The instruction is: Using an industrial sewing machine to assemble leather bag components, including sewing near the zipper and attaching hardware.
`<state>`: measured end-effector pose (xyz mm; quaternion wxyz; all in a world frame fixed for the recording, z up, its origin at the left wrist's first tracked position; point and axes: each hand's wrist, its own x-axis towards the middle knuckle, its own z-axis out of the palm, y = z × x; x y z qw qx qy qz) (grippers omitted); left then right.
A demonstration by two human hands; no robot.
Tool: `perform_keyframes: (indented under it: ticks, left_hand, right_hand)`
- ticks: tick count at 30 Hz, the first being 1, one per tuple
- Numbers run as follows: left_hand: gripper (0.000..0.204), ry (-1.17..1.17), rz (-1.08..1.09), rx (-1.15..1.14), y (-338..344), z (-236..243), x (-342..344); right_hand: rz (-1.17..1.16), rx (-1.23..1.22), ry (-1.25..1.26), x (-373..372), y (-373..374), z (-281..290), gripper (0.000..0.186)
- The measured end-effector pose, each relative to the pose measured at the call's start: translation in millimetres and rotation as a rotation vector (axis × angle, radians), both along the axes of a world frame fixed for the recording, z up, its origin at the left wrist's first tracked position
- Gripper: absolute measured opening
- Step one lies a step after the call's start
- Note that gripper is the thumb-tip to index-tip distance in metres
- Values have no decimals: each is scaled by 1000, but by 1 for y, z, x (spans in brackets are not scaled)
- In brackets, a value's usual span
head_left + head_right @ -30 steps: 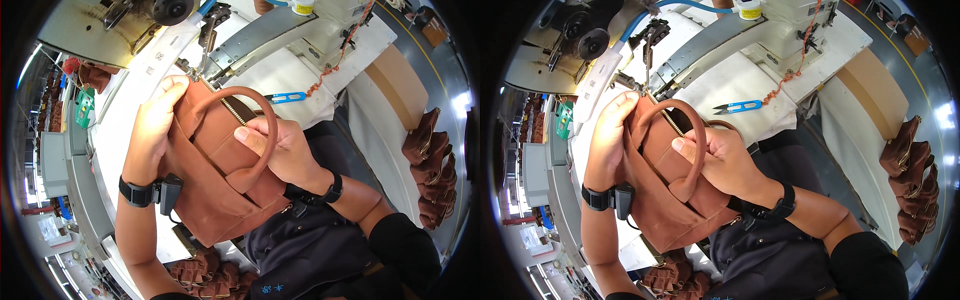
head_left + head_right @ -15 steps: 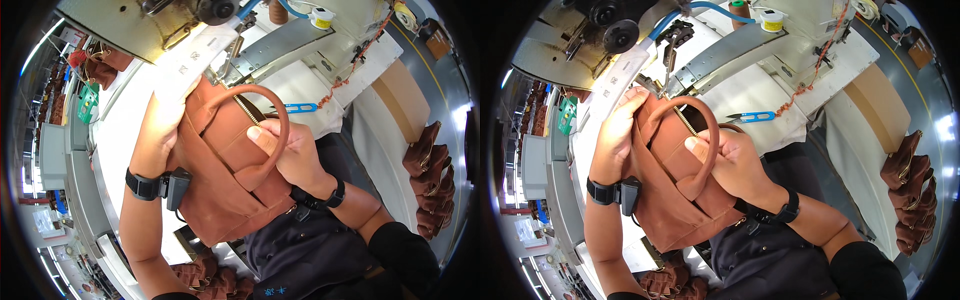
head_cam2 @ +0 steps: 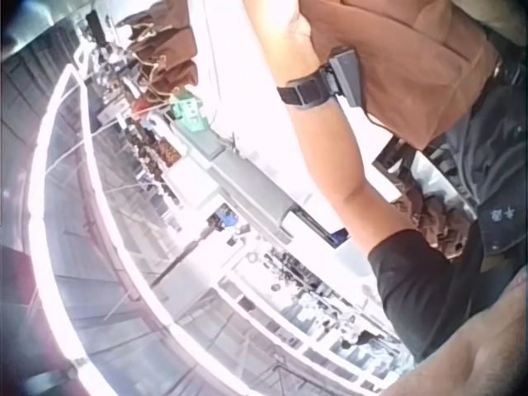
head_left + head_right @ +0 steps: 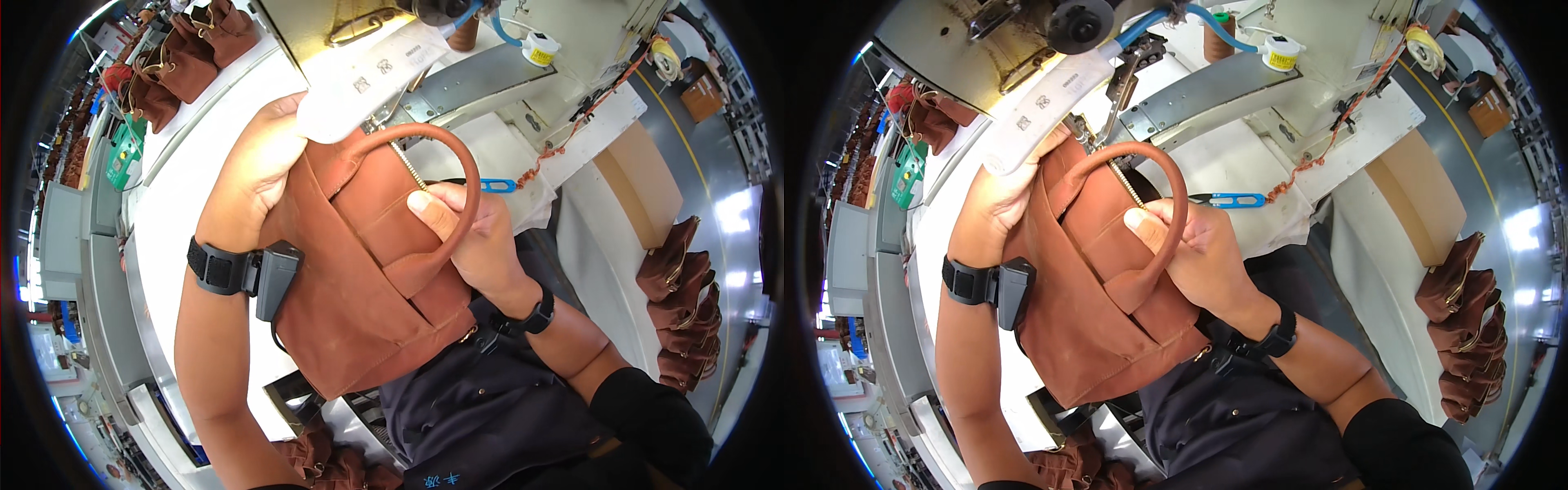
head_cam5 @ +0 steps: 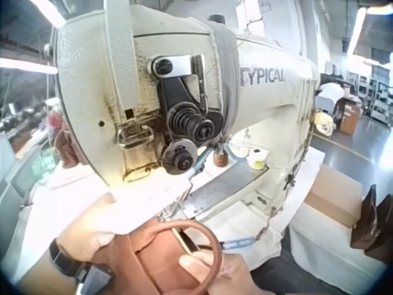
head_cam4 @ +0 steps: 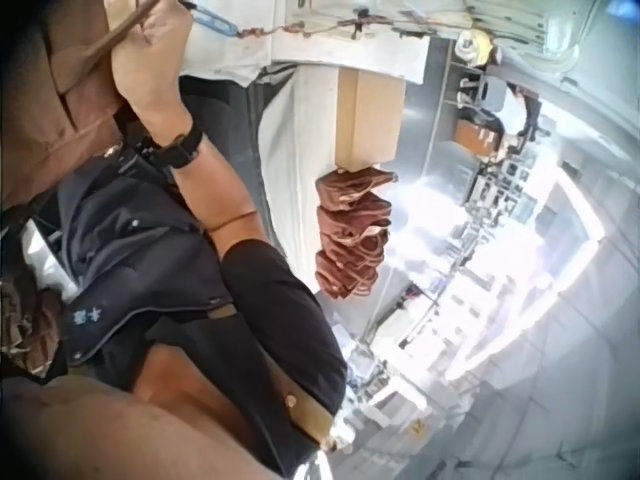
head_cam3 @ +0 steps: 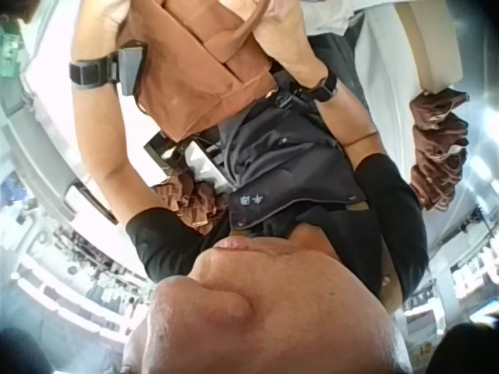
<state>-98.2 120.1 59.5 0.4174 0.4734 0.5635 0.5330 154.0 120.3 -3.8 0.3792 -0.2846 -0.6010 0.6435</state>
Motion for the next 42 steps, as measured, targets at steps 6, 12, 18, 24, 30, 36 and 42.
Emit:
perform_keyframes:
  ticks: [6, 12, 18, 24, 30, 36, 42]
  left_hand:
    - [28, -261, -8, 1, -3, -1, 3]
    - [36, -300, -90, -157, 3, -6, -17]
    - [37, -146, -91, -126, -3, -5, -14]
    - [36, 297, -22, -66, -7, 5, -16]
    - [41, 1019, -99, 120, -81, 48, 43]
    - [35, 1286, -150, 297, -99, 56, 100]
    - [43, 1548, -318, 326, -74, 53, 155]
  right_hand:
    - [-35, 70, 1, -8, -6, -3, 29]
    - [-71, 64, -110, -5, -3, -4, 31]
    - [-122, 71, -131, -11, -10, -5, 29]
    - [-77, 121, -180, -6, -7, 4, 29]
    - [-56, 71, -99, -3, -1, 1, 28]
    - [55, 15, -57, 0, -1, 3, 33]
    - [68, 332, -512, 8, -1, 36, 33]
